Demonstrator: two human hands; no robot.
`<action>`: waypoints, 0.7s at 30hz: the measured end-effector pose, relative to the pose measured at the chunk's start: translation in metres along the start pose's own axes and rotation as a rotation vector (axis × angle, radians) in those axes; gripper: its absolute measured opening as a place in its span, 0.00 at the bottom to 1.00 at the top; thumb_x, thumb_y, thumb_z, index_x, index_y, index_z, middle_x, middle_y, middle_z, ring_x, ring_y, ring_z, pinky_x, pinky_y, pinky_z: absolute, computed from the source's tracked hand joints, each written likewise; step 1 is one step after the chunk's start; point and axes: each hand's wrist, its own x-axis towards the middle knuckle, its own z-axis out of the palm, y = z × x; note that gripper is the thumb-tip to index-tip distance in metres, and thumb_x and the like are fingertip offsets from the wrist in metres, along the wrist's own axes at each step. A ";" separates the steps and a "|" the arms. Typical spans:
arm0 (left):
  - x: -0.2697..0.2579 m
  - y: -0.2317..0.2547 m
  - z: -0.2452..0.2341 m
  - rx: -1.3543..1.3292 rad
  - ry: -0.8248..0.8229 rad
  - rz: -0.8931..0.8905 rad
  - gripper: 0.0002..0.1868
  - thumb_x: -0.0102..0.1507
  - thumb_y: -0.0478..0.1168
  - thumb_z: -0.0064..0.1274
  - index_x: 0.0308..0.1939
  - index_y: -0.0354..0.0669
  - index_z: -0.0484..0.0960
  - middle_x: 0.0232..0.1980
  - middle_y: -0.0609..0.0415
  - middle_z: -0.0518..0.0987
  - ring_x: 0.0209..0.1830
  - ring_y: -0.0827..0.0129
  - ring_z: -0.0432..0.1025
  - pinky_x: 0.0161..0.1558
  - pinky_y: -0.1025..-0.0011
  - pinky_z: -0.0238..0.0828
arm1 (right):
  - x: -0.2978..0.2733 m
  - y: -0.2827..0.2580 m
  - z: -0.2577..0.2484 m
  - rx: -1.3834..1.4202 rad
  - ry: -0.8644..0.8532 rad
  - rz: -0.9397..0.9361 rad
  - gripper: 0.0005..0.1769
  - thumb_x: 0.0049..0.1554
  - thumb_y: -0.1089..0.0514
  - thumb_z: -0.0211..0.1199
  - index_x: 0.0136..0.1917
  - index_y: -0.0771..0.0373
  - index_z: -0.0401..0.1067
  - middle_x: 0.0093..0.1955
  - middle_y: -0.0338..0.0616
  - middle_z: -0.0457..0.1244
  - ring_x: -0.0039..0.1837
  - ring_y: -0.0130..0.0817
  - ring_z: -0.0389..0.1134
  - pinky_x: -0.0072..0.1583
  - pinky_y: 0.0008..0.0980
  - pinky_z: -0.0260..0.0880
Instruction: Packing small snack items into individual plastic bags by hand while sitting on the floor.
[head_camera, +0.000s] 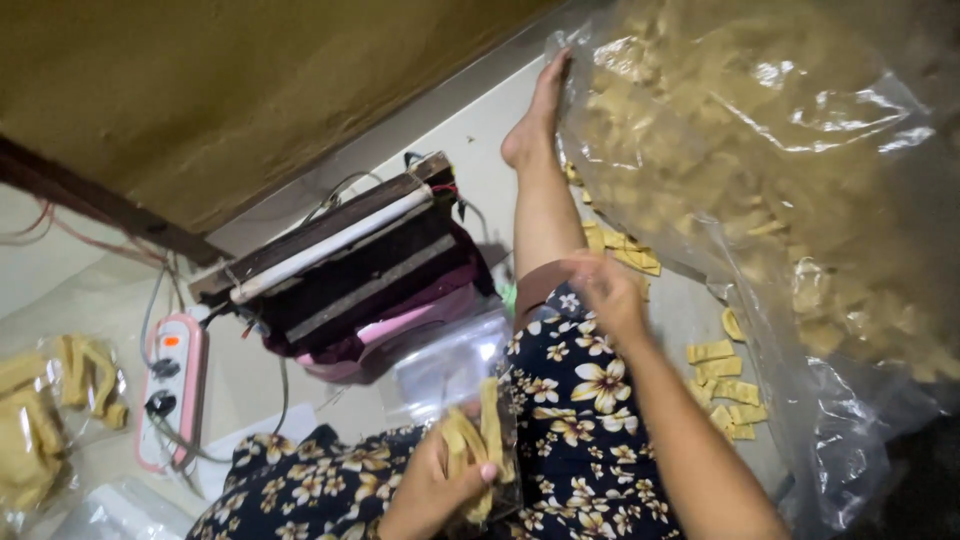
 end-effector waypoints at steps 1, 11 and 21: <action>0.000 0.003 0.000 -0.006 0.016 0.001 0.43 0.54 0.36 0.64 0.72 0.33 0.62 0.42 0.43 0.83 0.30 0.65 0.78 0.28 0.74 0.80 | -0.003 0.054 -0.007 0.008 -0.015 -0.004 0.18 0.60 0.47 0.60 0.53 0.63 0.79 0.57 0.46 0.69 0.60 0.40 0.69 0.64 0.37 0.67; 0.004 0.000 -0.008 -0.130 0.005 0.137 0.34 0.61 0.44 0.57 0.70 0.39 0.68 0.42 0.49 0.80 0.30 0.69 0.75 0.29 0.77 0.77 | -0.048 0.211 -0.041 -0.737 0.006 0.348 0.16 0.59 0.59 0.56 0.58 0.58 0.78 0.50 0.50 0.65 0.47 0.51 0.67 0.51 0.45 0.68; -0.005 0.023 0.014 0.373 0.125 0.278 0.36 0.53 0.48 0.63 0.63 0.39 0.75 0.48 0.49 0.86 0.43 0.66 0.81 0.45 0.71 0.81 | -0.018 -0.132 -0.006 0.388 -0.743 -0.040 0.08 0.54 0.66 0.59 0.48 0.61 0.74 0.64 0.47 0.66 0.62 0.36 0.67 0.63 0.37 0.68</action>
